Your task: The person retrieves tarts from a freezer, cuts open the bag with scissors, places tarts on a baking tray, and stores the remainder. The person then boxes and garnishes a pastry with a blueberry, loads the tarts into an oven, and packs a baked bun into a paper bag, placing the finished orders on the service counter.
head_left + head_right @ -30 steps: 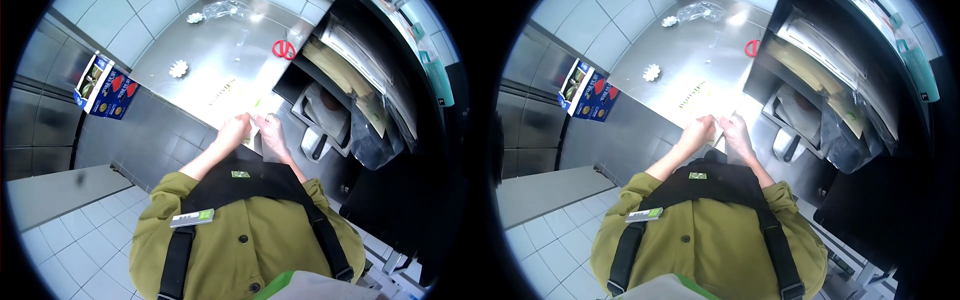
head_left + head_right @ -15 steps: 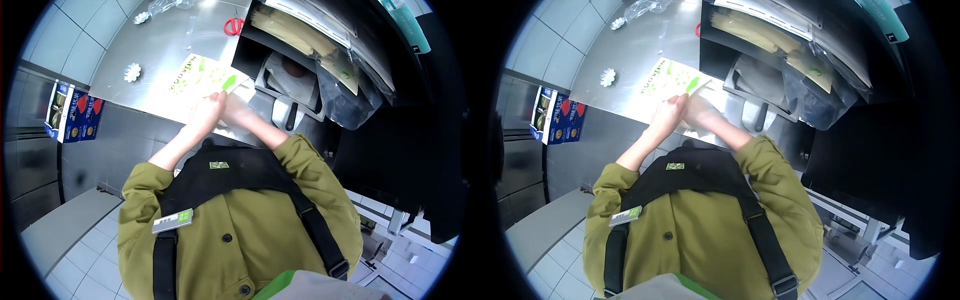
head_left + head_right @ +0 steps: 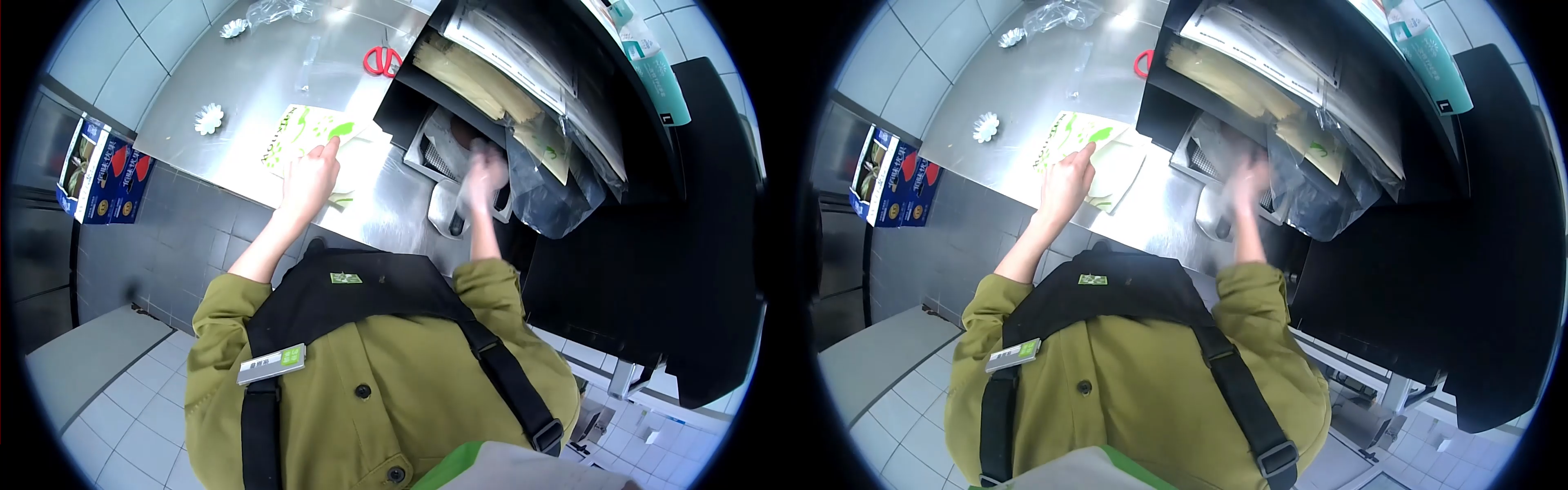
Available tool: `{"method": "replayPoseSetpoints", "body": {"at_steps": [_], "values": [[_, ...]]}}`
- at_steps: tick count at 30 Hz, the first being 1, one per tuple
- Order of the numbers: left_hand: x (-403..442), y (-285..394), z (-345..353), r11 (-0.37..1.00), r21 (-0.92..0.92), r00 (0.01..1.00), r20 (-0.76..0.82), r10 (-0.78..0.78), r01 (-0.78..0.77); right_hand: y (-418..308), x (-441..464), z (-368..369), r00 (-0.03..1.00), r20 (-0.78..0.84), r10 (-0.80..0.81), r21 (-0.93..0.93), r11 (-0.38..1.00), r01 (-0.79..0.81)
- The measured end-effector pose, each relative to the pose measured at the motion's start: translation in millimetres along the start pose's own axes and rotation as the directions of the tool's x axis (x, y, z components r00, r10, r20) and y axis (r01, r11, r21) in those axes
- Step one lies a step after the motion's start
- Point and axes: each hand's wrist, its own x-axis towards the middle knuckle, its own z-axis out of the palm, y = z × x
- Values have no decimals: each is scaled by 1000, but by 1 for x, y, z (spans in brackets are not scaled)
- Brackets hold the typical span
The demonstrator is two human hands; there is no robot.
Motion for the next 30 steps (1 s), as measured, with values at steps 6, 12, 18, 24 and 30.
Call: {"method": "replayPoseSetpoints", "body": {"at_steps": [6,12,18,24,30], "values": [[-3,-5,2,1000,-1,999,33,-23,23,26,93,16,771,482,417,287,756,-589],[-15,-21,-6,999,10,994,97,-53,53,1,91,27,703,664,254,533,499,-683],[-15,-25,-8,998,-22,995,80,-57,59,-40,83,62,684,726,75,647,264,-715],[-10,-29,-14,996,-80,998,54,-45,49,-54,62,79,633,774,-29,633,49,-772],[-3,-30,-13,997,-71,999,43,-29,32,-47,32,46,543,823,-167,507,-216,-835]]}}
